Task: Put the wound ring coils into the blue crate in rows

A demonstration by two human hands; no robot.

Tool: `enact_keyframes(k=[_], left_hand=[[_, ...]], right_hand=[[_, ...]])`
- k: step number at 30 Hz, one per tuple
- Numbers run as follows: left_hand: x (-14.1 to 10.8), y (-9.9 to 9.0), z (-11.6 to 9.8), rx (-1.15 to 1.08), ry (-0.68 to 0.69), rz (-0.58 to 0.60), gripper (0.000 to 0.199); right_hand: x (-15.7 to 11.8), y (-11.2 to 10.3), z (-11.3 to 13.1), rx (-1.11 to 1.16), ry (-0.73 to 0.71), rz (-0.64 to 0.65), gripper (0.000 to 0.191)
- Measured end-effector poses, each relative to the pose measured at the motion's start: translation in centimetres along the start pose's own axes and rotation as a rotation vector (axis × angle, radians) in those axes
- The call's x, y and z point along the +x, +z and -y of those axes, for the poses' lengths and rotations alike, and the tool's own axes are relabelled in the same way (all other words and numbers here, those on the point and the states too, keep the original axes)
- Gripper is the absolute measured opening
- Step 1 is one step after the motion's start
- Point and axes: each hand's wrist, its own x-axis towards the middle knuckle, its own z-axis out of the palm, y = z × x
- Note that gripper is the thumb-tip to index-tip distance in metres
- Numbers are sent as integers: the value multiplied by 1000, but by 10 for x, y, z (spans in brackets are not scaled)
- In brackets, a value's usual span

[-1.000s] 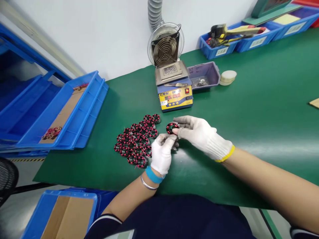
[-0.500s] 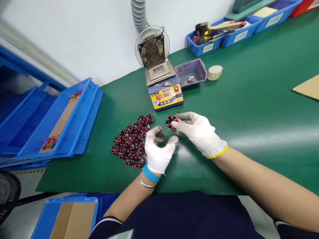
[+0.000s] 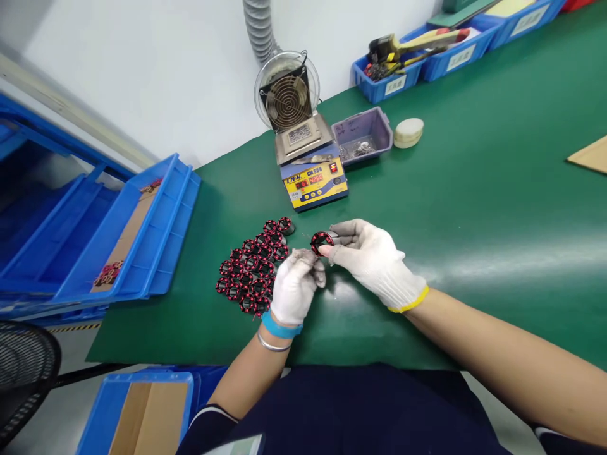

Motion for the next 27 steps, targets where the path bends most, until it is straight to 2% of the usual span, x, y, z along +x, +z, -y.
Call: enact_keyframes(k=[2,5,8,10,12,14,16,19,21,24,27], left_hand=[[-2,4,-3,-182,-159,95,28],[-5,9,1,-176,-151,53,30],[-7,9,11,58,38,-170,26],[-8,7,16,312,227,-273,36],[-8,3,17,521,389,-274,29],[-9,0,14,584,451,-222,12],[-8,1,9,442,356,-167,11],[-9,7,0,-93,-39,-43,24],[-10,11,-5,-371,-260,65,34],[-12,12,-4,-567,-393,183,39],[-8,9,11,-609,-445,228,39]], right_hand=[[-1,-1,5,34,-7,-48,52],[-2,-5,9,51,-37,-79,54],[-3,-6,11,38,-45,-83,55],[-5,-5,10,29,-40,-76,56],[-6,-3,9,27,-32,-51,58],[-8,0,6,31,-28,-17,61],[-9,0,2,33,-38,12,63],[-12,-2,-5,23,-125,21,63],[-13,-4,-5,3,-208,21,62],[-4,-4,13,-57,-286,-24,58],[32,2,55,-168,-359,-162,53]])
